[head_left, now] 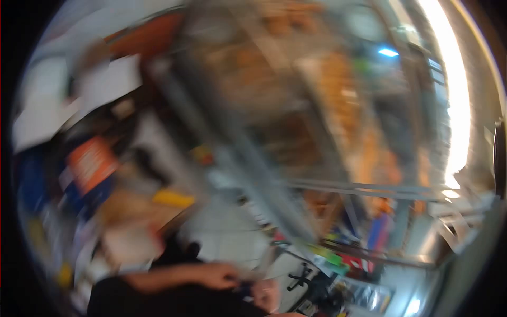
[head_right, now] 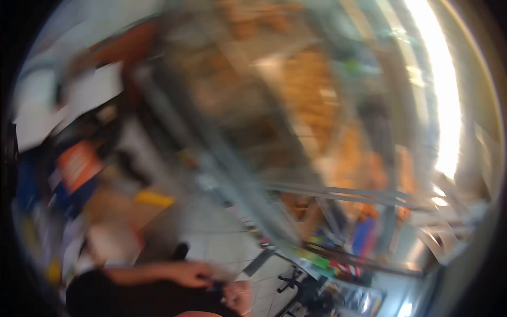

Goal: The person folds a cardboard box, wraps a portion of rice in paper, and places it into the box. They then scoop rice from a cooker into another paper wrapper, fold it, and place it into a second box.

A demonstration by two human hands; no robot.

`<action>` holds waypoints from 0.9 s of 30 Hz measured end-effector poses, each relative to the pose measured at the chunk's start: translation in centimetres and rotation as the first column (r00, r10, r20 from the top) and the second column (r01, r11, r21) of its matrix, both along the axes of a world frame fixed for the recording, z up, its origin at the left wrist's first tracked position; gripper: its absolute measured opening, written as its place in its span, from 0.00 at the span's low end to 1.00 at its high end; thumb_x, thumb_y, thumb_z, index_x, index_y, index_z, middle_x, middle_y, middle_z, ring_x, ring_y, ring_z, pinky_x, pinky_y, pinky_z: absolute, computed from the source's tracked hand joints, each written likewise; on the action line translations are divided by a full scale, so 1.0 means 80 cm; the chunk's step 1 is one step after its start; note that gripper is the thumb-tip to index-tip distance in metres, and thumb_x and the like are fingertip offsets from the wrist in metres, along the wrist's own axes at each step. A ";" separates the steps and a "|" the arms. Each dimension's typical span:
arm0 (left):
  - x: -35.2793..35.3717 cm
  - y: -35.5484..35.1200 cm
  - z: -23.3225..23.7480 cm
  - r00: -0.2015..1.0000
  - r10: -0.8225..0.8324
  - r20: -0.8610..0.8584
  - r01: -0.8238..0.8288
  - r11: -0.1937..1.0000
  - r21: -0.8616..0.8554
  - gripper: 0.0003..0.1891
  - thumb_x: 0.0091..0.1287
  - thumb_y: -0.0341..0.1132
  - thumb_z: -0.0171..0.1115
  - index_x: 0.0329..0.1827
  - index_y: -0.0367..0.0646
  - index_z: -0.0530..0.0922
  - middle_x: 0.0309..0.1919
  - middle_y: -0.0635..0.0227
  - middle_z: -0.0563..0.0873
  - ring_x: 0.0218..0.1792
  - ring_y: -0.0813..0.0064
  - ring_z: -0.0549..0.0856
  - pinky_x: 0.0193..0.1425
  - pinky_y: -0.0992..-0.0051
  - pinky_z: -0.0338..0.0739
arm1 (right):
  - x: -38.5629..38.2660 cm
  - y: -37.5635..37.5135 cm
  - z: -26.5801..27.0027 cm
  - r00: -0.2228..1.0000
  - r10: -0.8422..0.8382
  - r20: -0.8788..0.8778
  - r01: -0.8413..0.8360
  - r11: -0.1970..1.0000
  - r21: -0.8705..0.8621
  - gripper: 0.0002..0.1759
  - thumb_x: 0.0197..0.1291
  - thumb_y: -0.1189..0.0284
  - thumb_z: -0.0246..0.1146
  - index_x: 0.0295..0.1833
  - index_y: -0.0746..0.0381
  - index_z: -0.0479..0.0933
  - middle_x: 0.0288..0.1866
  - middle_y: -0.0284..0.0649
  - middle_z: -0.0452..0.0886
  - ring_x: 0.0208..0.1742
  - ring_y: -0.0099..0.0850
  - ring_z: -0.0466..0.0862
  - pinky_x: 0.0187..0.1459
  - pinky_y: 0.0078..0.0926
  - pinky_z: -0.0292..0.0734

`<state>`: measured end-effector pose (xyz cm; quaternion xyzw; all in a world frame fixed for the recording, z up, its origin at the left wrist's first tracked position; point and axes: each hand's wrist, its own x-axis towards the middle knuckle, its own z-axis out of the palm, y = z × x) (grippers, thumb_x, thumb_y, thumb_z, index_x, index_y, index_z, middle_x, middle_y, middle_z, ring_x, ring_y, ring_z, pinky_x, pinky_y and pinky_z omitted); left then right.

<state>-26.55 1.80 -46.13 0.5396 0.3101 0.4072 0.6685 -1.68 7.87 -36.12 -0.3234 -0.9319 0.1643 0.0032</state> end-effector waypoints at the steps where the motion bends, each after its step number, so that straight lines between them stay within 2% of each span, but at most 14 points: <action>1: -0.022 0.007 0.033 0.995 -0.022 -0.101 0.022 1.000 0.003 0.14 0.72 0.44 0.64 0.42 0.40 0.85 0.33 0.55 0.86 0.34 0.59 0.84 0.42 0.60 0.79 | -0.018 -0.006 0.026 0.983 -0.031 -0.183 0.043 0.997 0.065 0.11 0.59 0.68 0.66 0.45 0.61 0.83 0.35 0.39 0.82 0.38 0.38 0.80 0.42 0.43 0.72; 2: -0.029 -0.002 0.060 0.939 0.335 -0.079 -0.308 0.920 0.241 0.14 0.71 0.44 0.65 0.40 0.40 0.84 0.36 0.54 0.84 0.39 0.52 0.83 0.45 0.57 0.78 | -0.029 -0.003 0.045 0.925 -0.064 -0.374 0.118 0.985 0.124 0.13 0.62 0.69 0.63 0.47 0.64 0.83 0.39 0.42 0.84 0.40 0.40 0.79 0.47 0.43 0.71; 3: -0.046 -0.012 0.090 0.838 0.546 -0.011 -0.507 0.786 0.354 0.13 0.69 0.41 0.69 0.35 0.41 0.81 0.39 0.56 0.83 0.46 0.52 0.83 0.48 0.57 0.78 | -0.014 0.026 0.024 0.802 0.254 -0.541 -0.034 0.923 0.384 0.19 0.69 0.62 0.58 0.54 0.67 0.79 0.40 0.45 0.80 0.40 0.40 0.75 0.45 0.41 0.69; 5: -0.084 -0.030 0.153 0.478 0.875 -0.081 -0.645 0.412 0.644 0.09 0.59 0.34 0.74 0.33 0.44 0.79 0.40 0.58 0.82 0.52 0.52 0.83 0.53 0.58 0.80 | -0.055 0.013 0.020 0.674 0.135 -0.726 0.223 0.900 0.375 0.23 0.74 0.56 0.52 0.55 0.68 0.75 0.44 0.47 0.77 0.42 0.40 0.74 0.47 0.39 0.68; 6: -0.105 -0.043 0.180 0.248 0.966 -0.073 -0.595 0.211 0.775 0.10 0.54 0.32 0.75 0.32 0.45 0.79 0.39 0.58 0.82 0.53 0.52 0.83 0.54 0.56 0.80 | -0.063 0.022 0.014 0.654 0.194 -0.732 0.193 0.892 0.409 0.23 0.75 0.56 0.52 0.54 0.68 0.75 0.43 0.47 0.76 0.42 0.41 0.75 0.47 0.39 0.69; 9: -0.180 -0.113 0.246 -0.458 0.888 -0.036 -0.348 -0.142 0.927 0.12 0.54 0.35 0.75 0.30 0.45 0.77 0.34 0.61 0.80 0.41 0.56 0.82 0.46 0.55 0.75 | -0.094 0.017 0.042 0.715 0.316 -0.623 -0.028 0.904 0.427 0.20 0.75 0.59 0.54 0.53 0.66 0.77 0.44 0.46 0.76 0.42 0.42 0.76 0.45 0.39 0.71; 12: -0.288 -0.199 0.286 -0.844 0.515 -0.150 -0.169 0.010 0.986 0.12 0.64 0.40 0.69 0.44 0.43 0.82 0.44 0.56 0.84 0.51 0.53 0.82 0.55 0.54 0.73 | -0.107 0.002 0.037 0.646 0.398 -0.651 -0.254 0.917 0.308 0.16 0.73 0.62 0.56 0.52 0.63 0.79 0.45 0.46 0.76 0.43 0.42 0.76 0.45 0.39 0.72; 13: -0.326 -0.233 0.287 -0.924 0.383 -0.027 -0.014 0.035 0.999 0.14 0.65 0.41 0.68 0.49 0.44 0.81 0.49 0.55 0.83 0.54 0.52 0.81 0.59 0.52 0.73 | -0.105 -0.006 0.037 0.653 0.384 -0.653 -0.298 0.923 0.245 0.15 0.73 0.63 0.54 0.51 0.62 0.79 0.45 0.47 0.77 0.45 0.43 0.78 0.48 0.40 0.73; 15: -0.343 -0.314 0.284 -0.978 0.166 0.123 0.140 0.099 0.985 0.17 0.66 0.41 0.67 0.54 0.44 0.80 0.53 0.54 0.81 0.58 0.51 0.80 0.62 0.50 0.74 | -0.108 -0.015 0.043 0.613 0.427 -0.665 -0.439 0.884 0.163 0.15 0.73 0.64 0.54 0.51 0.61 0.80 0.46 0.48 0.77 0.47 0.44 0.79 0.51 0.41 0.74; 19: -0.283 -0.508 0.283 -0.946 0.129 -0.298 -0.286 0.106 0.952 0.21 0.67 0.41 0.65 0.61 0.46 0.78 0.61 0.54 0.79 0.64 0.49 0.77 0.61 0.50 0.78 | -0.113 -0.029 -0.003 0.523 0.460 -0.717 -0.562 0.819 0.115 0.11 0.69 0.70 0.59 0.52 0.61 0.82 0.42 0.46 0.77 0.42 0.42 0.79 0.45 0.37 0.74; 21: -0.245 -0.610 0.266 -0.911 -0.091 -0.403 -0.413 0.177 0.893 0.10 0.63 0.36 0.63 0.44 0.45 0.87 0.46 0.59 0.87 0.55 0.52 0.84 0.55 0.52 0.81 | -0.122 -0.049 -0.020 0.515 0.506 -0.692 -0.609 0.784 0.121 0.11 0.67 0.74 0.60 0.51 0.60 0.82 0.42 0.47 0.78 0.43 0.43 0.80 0.46 0.38 0.76; 22: -0.224 -0.656 0.264 -0.783 -0.294 -0.548 -0.609 0.182 0.772 0.10 0.64 0.34 0.60 0.43 0.44 0.88 0.47 0.57 0.87 0.54 0.52 0.85 0.54 0.53 0.82 | -0.120 -0.061 -0.027 0.532 0.544 -0.649 -0.636 0.763 0.118 0.11 0.64 0.79 0.61 0.51 0.60 0.82 0.43 0.48 0.79 0.45 0.45 0.81 0.47 0.39 0.77; 25: -0.192 -0.771 0.261 -0.617 -0.488 -0.617 -0.704 -0.008 0.710 0.12 0.69 0.40 0.58 0.42 0.43 0.87 0.46 0.53 0.88 0.52 0.48 0.86 0.55 0.48 0.80 | -0.118 -0.108 -0.015 0.566 0.522 -0.638 -0.640 0.766 0.060 0.11 0.64 0.81 0.60 0.49 0.62 0.83 0.46 0.48 0.83 0.47 0.45 0.82 0.51 0.40 0.77; 27: -0.202 -0.826 0.258 -0.642 -0.491 -0.589 -0.650 -0.059 0.758 0.13 0.71 0.41 0.58 0.43 0.43 0.87 0.46 0.53 0.89 0.52 0.48 0.86 0.56 0.47 0.80 | -0.126 -0.142 -0.009 0.583 0.508 -0.634 -0.627 0.778 0.046 0.10 0.64 0.81 0.60 0.49 0.62 0.83 0.45 0.48 0.83 0.46 0.45 0.82 0.51 0.40 0.77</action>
